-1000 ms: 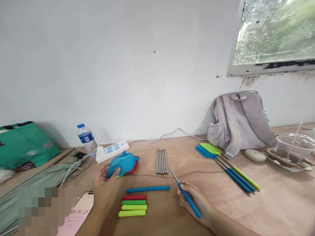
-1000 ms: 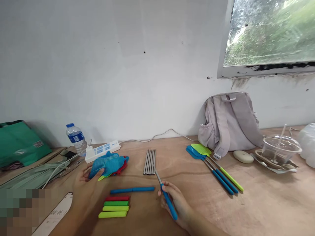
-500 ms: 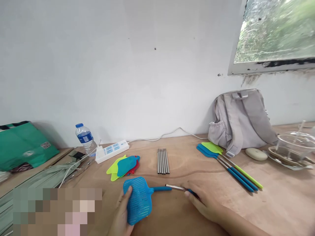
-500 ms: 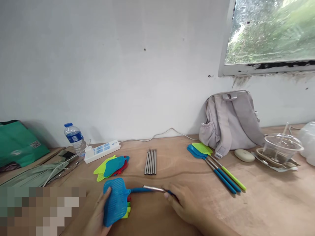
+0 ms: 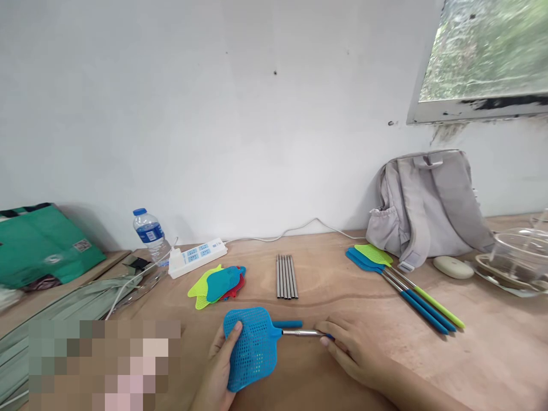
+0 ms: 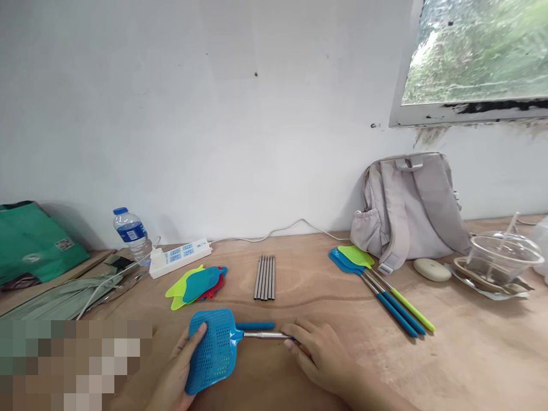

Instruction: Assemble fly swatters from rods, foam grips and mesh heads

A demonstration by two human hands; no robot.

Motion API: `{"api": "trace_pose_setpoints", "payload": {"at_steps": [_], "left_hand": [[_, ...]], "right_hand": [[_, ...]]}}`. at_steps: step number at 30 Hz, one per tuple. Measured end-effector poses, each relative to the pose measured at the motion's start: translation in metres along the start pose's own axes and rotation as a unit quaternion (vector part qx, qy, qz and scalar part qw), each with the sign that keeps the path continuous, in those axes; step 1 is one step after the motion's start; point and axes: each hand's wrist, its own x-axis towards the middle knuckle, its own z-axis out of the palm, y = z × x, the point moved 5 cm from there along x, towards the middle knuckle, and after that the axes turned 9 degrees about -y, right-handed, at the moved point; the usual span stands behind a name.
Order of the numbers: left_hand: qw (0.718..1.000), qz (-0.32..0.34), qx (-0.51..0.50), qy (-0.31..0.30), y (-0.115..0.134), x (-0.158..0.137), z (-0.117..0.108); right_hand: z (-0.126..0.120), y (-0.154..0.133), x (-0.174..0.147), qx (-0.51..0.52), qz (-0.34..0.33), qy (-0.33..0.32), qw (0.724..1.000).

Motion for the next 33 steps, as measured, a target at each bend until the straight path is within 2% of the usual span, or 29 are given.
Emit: {"api": "trace_pose_setpoints", "payload": {"at_steps": [4,10,14,19,26,33], "left_hand": [[1.0,0.007,0.008,-0.016,0.001,0.0,0.001],[0.999,0.008,0.028,-0.037,0.002,0.0,-0.002],[0.993,0.017,0.098,-0.061,0.0,-0.003,-0.004],[0.975,0.056,0.201,-0.074,-0.001,-0.007,-0.006],[0.947,0.099,0.299,-0.069,-0.011,0.0,-0.016],[0.932,0.154,0.328,-0.005,-0.014,0.0,-0.025]], "right_hand": [[-0.001,0.0,0.001,-0.025,-0.001,-0.004,1.0],[-0.011,-0.002,0.002,-0.105,-0.048,0.009,0.993],[-0.015,0.003,0.001,-0.181,-0.06,0.008,0.982],[-0.015,0.002,-0.001,-0.208,-0.088,0.012,0.974],[-0.007,-0.003,-0.001,-0.201,-0.051,-0.03,0.978],[0.0,0.0,-0.002,-0.202,-0.015,-0.042,0.978]]}}
